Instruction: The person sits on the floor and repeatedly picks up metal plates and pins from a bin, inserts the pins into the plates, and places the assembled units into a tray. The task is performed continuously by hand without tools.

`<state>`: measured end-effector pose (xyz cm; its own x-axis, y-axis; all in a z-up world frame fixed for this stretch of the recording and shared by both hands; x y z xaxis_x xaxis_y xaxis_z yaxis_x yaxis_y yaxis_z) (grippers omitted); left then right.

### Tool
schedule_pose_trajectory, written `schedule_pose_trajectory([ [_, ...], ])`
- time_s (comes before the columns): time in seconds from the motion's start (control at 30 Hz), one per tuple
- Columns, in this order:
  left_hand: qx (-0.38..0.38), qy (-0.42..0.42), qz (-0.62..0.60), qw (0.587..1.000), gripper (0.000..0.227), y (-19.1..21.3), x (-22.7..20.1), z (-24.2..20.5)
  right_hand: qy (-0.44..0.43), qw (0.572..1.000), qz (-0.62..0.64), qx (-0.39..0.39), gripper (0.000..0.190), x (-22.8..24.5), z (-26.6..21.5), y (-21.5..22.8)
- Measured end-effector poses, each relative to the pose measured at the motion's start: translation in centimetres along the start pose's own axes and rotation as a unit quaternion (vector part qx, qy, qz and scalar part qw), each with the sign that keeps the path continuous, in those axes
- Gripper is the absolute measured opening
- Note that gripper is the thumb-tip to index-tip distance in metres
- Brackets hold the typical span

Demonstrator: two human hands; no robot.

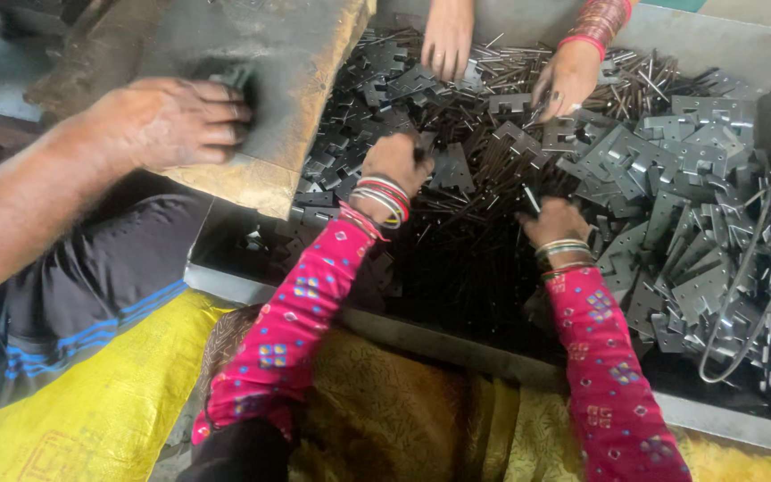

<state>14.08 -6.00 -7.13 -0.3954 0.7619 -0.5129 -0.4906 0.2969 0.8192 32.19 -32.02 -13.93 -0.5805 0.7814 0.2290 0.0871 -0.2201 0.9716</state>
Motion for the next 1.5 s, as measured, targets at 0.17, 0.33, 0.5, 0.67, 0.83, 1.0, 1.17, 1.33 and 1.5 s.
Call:
schedule_pose_trajectory([
  [0.17,0.083,0.148,-0.567,0.806,0.031,-0.5,3.2,0.5,0.143,0.963,0.210,-0.092,0.030,0.5,0.7,0.0],
  [0.33,0.131,0.121,-0.720,0.671,0.051,-0.9,2.8,0.8,-0.045,0.737,0.673,-0.028,0.027,-4.8,0.7,2.9],
  [0.5,0.149,0.104,-0.680,0.710,0.050,-1.9,-0.7,-0.4,-0.129,0.578,0.797,0.120,0.033,-1.2,-1.0,3.7],
  [0.67,0.117,-0.056,-0.295,0.947,0.045,-3.1,-7.0,-5.7,-0.126,0.543,0.786,0.268,0.058,8.7,-3.9,-1.0],
  [0.83,0.037,-0.050,-0.085,0.994,0.027,-0.8,-6.4,-5.5,-0.002,0.909,0.406,0.097,0.050,6.0,-3.8,0.3],
  [1.0,-0.011,-0.046,-0.016,0.999,0.042,4.6,-4.6,-3.3,-0.097,0.984,-0.139,0.055,0.046,-3.3,-1.7,1.2],
  [1.17,-0.122,-0.094,0.103,0.983,0.045,9.1,-4.1,-2.5,-0.049,0.977,-0.204,0.041,0.052,-7.1,-1.0,-2.1],
  [1.33,-0.238,-0.014,0.277,0.931,0.040,14.0,1.4,-0.8,-0.060,0.976,-0.204,0.050,0.041,-7.7,-1.0,-3.6],
  [1.5,-0.206,0.144,0.324,0.912,0.038,18.5,9.3,-0.7,-0.075,0.973,-0.206,0.076,0.033,-7.2,-1.5,-3.3],
])
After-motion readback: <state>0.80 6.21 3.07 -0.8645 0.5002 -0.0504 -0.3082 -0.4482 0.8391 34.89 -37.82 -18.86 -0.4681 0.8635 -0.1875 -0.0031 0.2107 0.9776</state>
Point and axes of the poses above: each hand's wrist, its own z-axis towards the middle knuckle, its own y-axis out of the back of the hand, x = y × z, the point moved 6 cm from there along z, towards the middle knuckle, and after that the axes turned 2 degrees about x, right-handed, at the moved point
